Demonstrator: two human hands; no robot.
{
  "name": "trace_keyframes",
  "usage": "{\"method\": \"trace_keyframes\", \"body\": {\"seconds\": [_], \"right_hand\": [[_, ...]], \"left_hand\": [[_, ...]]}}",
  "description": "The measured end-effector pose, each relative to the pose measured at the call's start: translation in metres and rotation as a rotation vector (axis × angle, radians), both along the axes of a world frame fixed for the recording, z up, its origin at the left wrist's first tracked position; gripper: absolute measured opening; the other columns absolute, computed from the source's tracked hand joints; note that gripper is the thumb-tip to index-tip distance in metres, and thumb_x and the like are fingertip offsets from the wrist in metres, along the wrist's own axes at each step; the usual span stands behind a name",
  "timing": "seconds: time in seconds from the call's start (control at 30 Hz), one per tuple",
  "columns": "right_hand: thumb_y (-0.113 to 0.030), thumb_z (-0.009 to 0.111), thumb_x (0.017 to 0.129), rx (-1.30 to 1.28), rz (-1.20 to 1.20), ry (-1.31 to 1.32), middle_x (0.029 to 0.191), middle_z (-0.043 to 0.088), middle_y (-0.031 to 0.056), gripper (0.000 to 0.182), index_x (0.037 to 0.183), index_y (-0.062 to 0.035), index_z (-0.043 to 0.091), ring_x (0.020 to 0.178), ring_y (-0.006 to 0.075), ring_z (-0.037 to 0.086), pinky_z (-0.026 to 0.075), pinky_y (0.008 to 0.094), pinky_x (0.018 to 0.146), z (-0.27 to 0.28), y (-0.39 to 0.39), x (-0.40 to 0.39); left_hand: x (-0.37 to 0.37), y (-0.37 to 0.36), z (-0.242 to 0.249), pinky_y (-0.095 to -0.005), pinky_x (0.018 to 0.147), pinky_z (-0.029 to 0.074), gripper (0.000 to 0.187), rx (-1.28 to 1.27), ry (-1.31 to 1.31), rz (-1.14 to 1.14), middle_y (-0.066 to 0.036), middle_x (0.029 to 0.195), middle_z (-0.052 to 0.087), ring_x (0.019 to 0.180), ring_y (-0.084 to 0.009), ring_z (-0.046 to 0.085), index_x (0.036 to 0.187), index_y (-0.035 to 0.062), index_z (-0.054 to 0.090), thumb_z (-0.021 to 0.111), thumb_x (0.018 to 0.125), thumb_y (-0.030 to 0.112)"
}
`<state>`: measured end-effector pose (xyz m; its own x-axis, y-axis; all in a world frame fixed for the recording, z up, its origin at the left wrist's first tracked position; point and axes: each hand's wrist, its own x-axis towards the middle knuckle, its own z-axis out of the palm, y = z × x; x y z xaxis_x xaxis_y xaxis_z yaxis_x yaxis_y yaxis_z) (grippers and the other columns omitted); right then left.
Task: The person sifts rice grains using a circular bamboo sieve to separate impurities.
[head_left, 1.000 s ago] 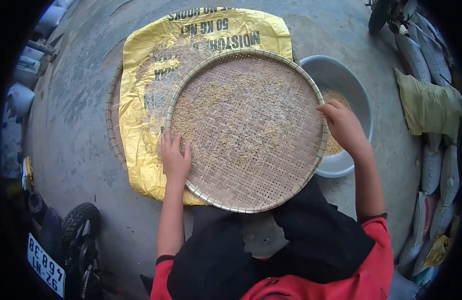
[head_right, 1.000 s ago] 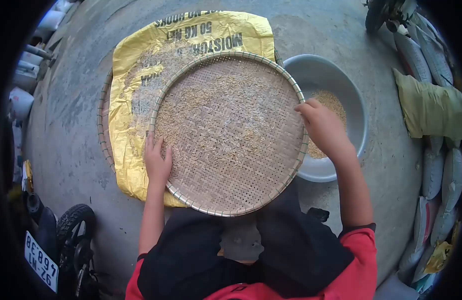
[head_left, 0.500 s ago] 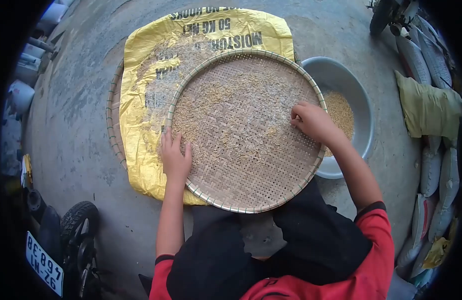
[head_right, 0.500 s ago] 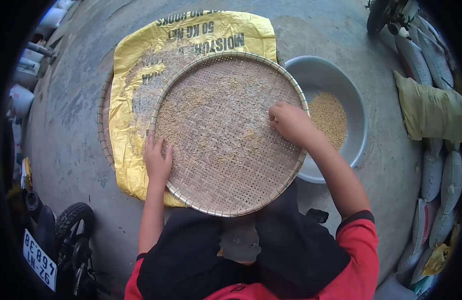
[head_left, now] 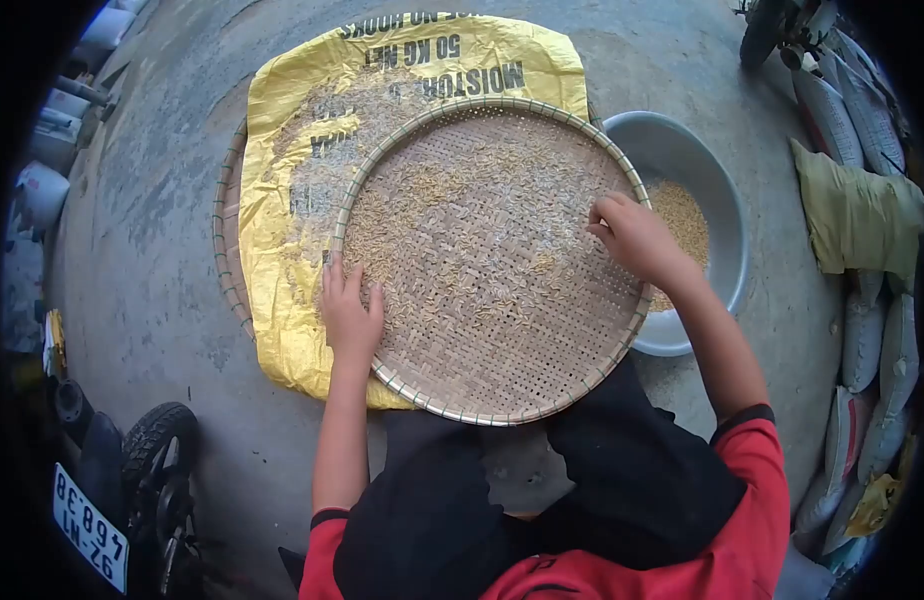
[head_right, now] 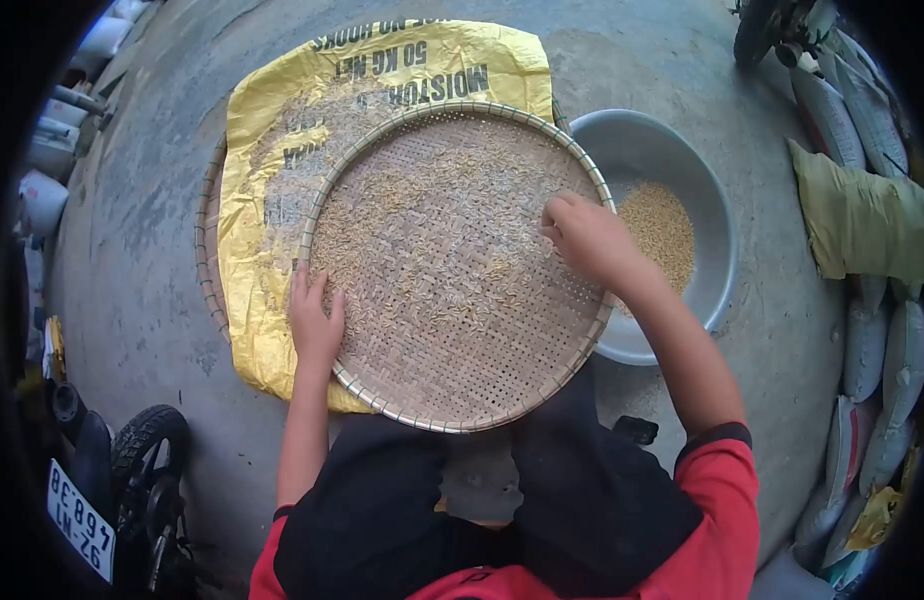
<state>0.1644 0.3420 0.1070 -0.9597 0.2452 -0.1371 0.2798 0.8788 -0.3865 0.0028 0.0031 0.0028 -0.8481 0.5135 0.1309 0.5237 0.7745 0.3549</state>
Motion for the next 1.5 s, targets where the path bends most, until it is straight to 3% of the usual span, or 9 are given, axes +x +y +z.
{"method": "trace_keyframes", "body": {"seconds": [0.23,0.3,0.43,0.5,0.7,0.93,1.23,1.43,1.5], "right_hand": [[-0.014,0.061,0.082,0.102,-0.374,0.029,0.086,0.056,0.0122,0.015,0.088,-0.0034,0.054,0.079,0.0282,0.057,0.045,0.0381,0.071,0.035,0.027,0.031],[-0.012,0.064,0.080,-0.070,-0.467,0.016,0.083,0.056,0.0120,0.016,0.089,-0.0018,0.055,0.077,0.0264,0.057,0.045,0.0367,0.070,0.035,0.030,0.038],[-0.010,0.066,0.078,-0.259,-0.362,0.085,0.083,0.056,0.0121,0.018,0.089,-0.0001,0.055,0.076,0.0253,0.056,0.045,0.0359,0.069,0.024,0.006,0.028],[-0.010,0.066,0.077,-0.217,-0.201,-0.093,0.086,0.057,0.0135,0.019,0.090,0.0002,0.056,0.079,0.0277,0.057,0.046,0.0377,0.071,0.015,-0.004,0.018],[-0.012,0.060,0.081,-0.039,-0.182,-0.223,0.093,0.058,0.0171,0.014,0.089,-0.0010,0.057,0.089,0.0339,0.058,0.047,0.0428,0.078,-0.009,-0.010,0.014],[-0.011,0.054,0.084,0.070,-0.109,-0.226,0.095,0.057,0.0164,0.012,0.090,-0.0006,0.053,0.088,0.0342,0.058,0.047,0.0424,0.077,-0.010,-0.012,0.019],[-0.006,0.056,0.082,0.246,-0.438,0.133,0.097,0.055,0.0141,0.016,0.098,-0.0035,0.053,0.090,0.0331,0.056,0.046,0.0424,0.076,0.020,0.013,0.051],[-0.007,0.062,0.078,0.183,-0.232,0.231,0.122,0.050,0.0141,0.014,0.091,-0.0057,0.059,0.117,0.0338,0.046,0.043,0.0420,0.092,-0.005,0.017,0.029],[-0.008,0.065,0.077,0.276,-0.116,0.179,0.134,0.041,0.0155,0.011,0.087,-0.0065,0.060,0.130,0.0366,0.032,0.036,0.0465,0.100,-0.013,0.022,0.022]], "left_hand": [[-0.003,-0.003,-0.005,-0.0467,0.104,0.028,0.038,0.025,-0.029,0.002,-0.018,0.141,0.035,0.129,-0.0386,0.033,0.115,0.0029,0.058,0.059,0.084,0.024],[-0.002,-0.003,-0.006,-0.0489,0.104,0.028,0.039,0.031,-0.043,0.002,-0.016,0.143,0.033,0.130,-0.0384,0.031,0.116,0.0042,0.058,0.058,0.084,0.026],[-0.001,-0.001,-0.003,-0.0451,0.105,0.029,0.038,0.024,0.003,-0.010,-0.020,0.138,0.038,0.127,-0.0392,0.034,0.115,0.0020,0.058,0.060,0.083,0.023],[-0.001,-0.001,-0.002,-0.0450,0.105,0.029,0.038,0.016,0.002,-0.003,-0.020,0.139,0.037,0.128,-0.0391,0.034,0.115,0.0021,0.058,0.060,0.083,0.023],[-0.001,-0.001,-0.001,-0.0444,0.105,0.028,0.038,0.005,-0.009,-0.018,-0.019,0.140,0.036,0.128,-0.0388,0.034,0.115,0.0017,0.058,0.060,0.084,0.022],[-0.001,-0.001,0.000,-0.0446,0.105,0.028,0.037,0.021,-0.010,-0.007,-0.020,0.140,0.036,0.128,-0.0392,0.034,0.115,0.0010,0.058,0.059,0.083,0.021],[-0.001,-0.002,-0.003,-0.0446,0.106,0.028,0.039,-0.001,-0.010,-0.008,-0.021,0.140,0.036,0.128,-0.0400,0.033,0.117,0.0012,0.057,0.059,0.083,0.022],[-0.001,0.000,0.000,-0.0442,0.106,0.028,0.038,-0.002,-0.018,-0.011,-0.020,0.141,0.034,0.128,-0.0393,0.033,0.116,0.0004,0.057,0.059,0.084,0.021],[-0.001,0.000,0.000,-0.0441,0.106,0.028,0.038,-0.004,-0.017,-0.016,-0.020,0.141,0.034,0.129,-0.0392,0.033,0.116,0.0002,0.057,0.059,0.084,0.021]]}}
